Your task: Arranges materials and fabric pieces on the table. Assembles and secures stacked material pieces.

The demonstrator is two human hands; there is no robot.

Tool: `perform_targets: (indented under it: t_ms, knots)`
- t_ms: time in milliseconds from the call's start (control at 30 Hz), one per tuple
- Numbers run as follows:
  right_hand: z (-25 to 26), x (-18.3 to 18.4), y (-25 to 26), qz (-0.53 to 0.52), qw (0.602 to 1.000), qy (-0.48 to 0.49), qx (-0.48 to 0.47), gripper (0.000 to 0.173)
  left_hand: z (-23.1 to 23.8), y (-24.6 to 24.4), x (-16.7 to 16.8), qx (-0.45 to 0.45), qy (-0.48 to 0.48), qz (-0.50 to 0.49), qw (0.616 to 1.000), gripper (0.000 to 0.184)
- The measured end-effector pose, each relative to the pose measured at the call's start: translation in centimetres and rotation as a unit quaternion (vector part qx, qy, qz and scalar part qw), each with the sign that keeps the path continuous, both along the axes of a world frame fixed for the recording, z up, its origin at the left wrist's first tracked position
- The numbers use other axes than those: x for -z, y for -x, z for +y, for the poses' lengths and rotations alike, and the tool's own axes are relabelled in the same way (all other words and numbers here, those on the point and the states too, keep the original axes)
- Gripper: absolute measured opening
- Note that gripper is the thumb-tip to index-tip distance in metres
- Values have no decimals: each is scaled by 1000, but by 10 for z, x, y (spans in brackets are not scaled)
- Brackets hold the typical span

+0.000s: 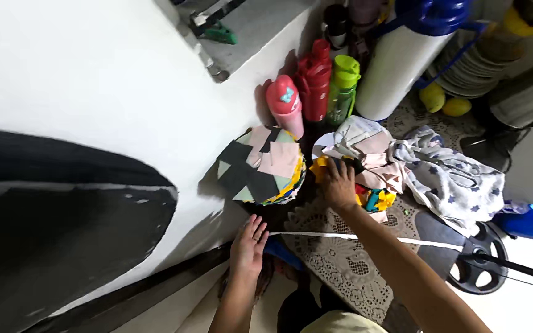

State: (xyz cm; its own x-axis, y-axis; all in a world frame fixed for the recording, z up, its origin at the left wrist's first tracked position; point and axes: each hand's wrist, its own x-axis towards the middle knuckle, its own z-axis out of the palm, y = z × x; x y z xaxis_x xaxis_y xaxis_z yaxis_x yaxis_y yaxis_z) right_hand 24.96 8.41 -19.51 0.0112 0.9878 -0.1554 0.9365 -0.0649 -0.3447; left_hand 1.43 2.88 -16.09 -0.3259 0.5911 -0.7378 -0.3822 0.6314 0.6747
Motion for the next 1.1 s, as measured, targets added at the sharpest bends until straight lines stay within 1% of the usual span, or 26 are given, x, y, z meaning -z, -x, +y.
perform_targets:
  t_ms: [67,100,133,167,233,300,333,367,467,500,600,667,700,767,833,933,967,1100]
  knots:
    - [-15,-8,1,20,999,-31,-32,48,-9,-8,2,39,-33,61,997,41]
    - [-22,-11,0,26,996,-73,-53,44,-17,-13,5,70,-66,108,989,41]
    - [-27,-14,-4,25,989,-130,-70,38,-25,-17,11,110,-107,166,974,41]
    - [-27,-18,-11,25,981,-175,-76,33,-33,-22,17,162,-152,225,949,39]
    - [-17,-26,-34,37,978,-201,-39,28,-48,-37,24,266,-223,324,880,34]
    - [2,-35,-65,47,986,-155,26,28,-57,-56,31,341,-284,376,814,29]
    - [12,-36,-81,43,989,-133,43,31,-58,-65,33,368,-312,389,785,28]
    - [20,-35,-94,36,992,-108,45,34,-58,-74,35,390,-329,387,768,28]
    - [27,-26,-112,8,1000,-15,-5,41,-45,-102,40,420,-366,387,734,30]
    - [23,-23,-113,-1,1000,-10,-23,40,-37,-110,41,427,-374,398,720,32]
    - [11,-16,-115,-5,997,-62,-42,38,-9,-132,38,464,-354,427,691,47]
    - [7,-18,-115,-9,996,-88,-29,39,7,-142,44,489,-344,436,673,59]
    - [8,-22,-115,-4,996,-84,-10,41,12,-144,50,504,-341,442,659,61]
    - [17,-33,-114,9,997,-75,35,43,15,-147,65,513,-352,470,626,59]
    - [32,-42,-117,15,996,-74,57,38,14,-148,75,491,-371,507,603,60]
    - [65,-53,-128,20,997,-18,74,27,14,-149,71,504,-346,516,600,60]
    - [77,-52,-132,14,997,-2,74,26,14,-150,70,508,-340,517,599,61]
    - [113,-39,-145,-14,995,54,77,39,14,-151,75,483,-353,533,598,60]
